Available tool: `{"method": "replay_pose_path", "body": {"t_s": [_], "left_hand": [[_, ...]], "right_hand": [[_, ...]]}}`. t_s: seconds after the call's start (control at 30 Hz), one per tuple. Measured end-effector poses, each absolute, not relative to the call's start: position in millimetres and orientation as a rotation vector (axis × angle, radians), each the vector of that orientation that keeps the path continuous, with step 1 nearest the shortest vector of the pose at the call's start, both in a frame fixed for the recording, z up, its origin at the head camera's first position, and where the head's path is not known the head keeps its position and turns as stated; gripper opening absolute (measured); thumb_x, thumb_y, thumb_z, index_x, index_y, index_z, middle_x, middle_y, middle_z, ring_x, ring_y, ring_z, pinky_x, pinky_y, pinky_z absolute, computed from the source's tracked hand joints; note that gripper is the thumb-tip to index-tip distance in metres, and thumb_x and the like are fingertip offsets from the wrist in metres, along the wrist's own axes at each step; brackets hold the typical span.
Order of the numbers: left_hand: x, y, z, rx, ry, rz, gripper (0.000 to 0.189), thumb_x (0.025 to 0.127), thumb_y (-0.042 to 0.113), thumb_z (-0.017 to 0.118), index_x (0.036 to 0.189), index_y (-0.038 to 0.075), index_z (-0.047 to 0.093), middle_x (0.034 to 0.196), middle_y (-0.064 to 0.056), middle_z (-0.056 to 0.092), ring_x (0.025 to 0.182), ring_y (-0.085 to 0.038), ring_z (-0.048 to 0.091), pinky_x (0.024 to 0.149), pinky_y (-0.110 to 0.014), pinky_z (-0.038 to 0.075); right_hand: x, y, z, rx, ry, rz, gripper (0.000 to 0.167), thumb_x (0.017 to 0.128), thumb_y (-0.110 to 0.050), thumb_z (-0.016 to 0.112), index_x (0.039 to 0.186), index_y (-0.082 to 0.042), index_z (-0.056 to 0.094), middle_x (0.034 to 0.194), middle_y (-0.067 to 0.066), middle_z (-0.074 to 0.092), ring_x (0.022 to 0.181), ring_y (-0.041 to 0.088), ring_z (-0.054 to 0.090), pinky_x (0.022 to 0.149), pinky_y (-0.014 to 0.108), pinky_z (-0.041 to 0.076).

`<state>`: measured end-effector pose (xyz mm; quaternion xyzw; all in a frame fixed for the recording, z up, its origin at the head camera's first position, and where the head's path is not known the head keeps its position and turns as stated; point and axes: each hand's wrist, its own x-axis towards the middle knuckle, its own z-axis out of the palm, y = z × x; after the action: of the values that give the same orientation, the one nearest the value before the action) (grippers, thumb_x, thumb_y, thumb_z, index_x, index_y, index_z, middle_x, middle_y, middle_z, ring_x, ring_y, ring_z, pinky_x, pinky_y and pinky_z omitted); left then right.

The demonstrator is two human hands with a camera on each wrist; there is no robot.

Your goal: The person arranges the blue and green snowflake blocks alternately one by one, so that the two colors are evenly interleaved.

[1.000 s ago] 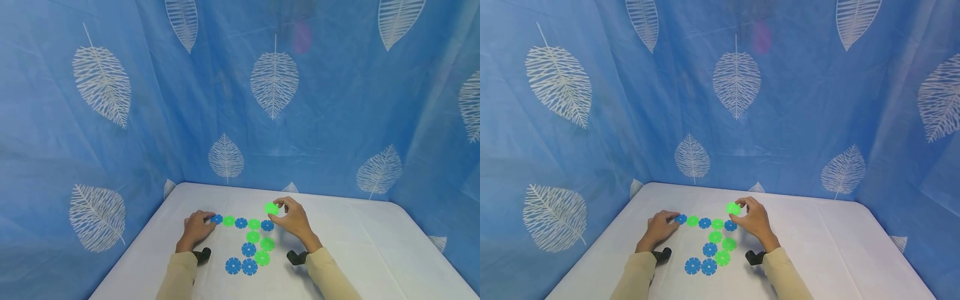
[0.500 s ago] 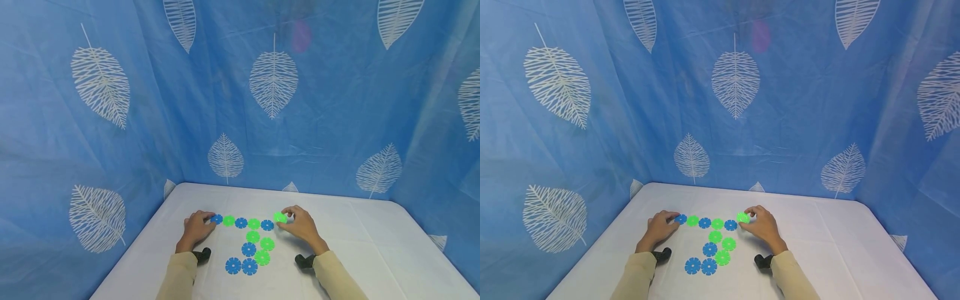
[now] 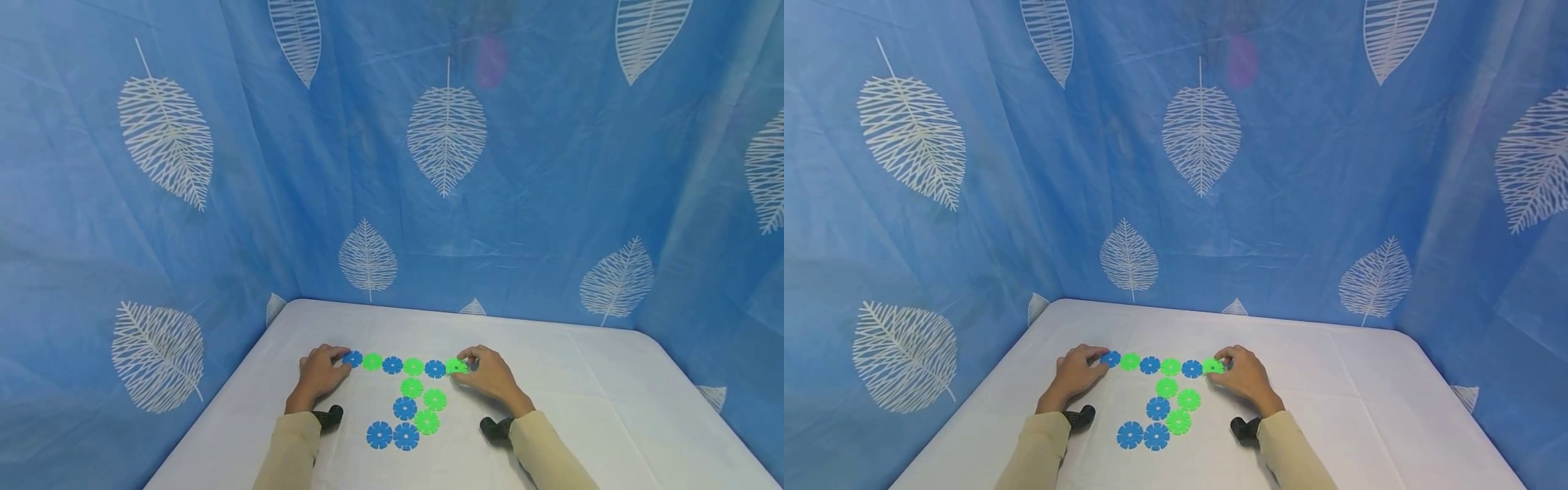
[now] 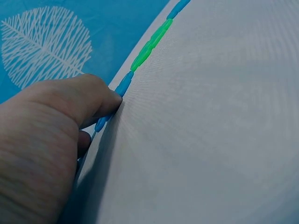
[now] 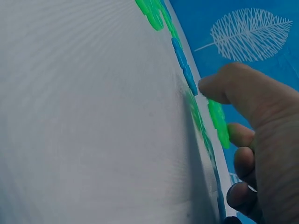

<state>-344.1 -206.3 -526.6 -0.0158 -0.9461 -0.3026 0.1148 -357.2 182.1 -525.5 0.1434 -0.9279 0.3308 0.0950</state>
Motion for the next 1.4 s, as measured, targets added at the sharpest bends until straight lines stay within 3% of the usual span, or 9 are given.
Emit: {"method": "replay_pose_path", "body": {"t_s": [0.67, 1.4], "left_hand": [[-344.9, -206.0, -529.0, -0.041, -2.771, -0.881, 0.035, 0.085, 0.031, 0.073, 0.12, 0.024, 0.074, 0.115, -0.003, 0.069, 0.11, -0.026, 0.059, 0.084, -0.045, 0.032], [-343.8, -203.7, -527.8, -0.033, -2.784, -0.877, 0.036, 0.085, 0.031, 0.073, 0.12, 0.024, 0.073, 0.115, -0.004, 0.068, 0.11, -0.026, 0.059, 0.085, -0.045, 0.033]], "right_hand": [[-357.6, 184.0, -530.1, 0.379, -2.808, 1.137, 0.04, 0.075, -0.033, 0.086, 0.107, -0.013, 0.073, 0.089, 0.0, 0.06, 0.081, 0.015, 0.05, 0.077, 0.037, 0.043], [-355.8, 186.1, -534.7, 0.372, -2.773, 1.166, 0.041, 0.074, -0.037, 0.086, 0.109, -0.02, 0.073, 0.089, -0.003, 0.06, 0.082, 0.014, 0.051, 0.077, 0.036, 0.043]]}}
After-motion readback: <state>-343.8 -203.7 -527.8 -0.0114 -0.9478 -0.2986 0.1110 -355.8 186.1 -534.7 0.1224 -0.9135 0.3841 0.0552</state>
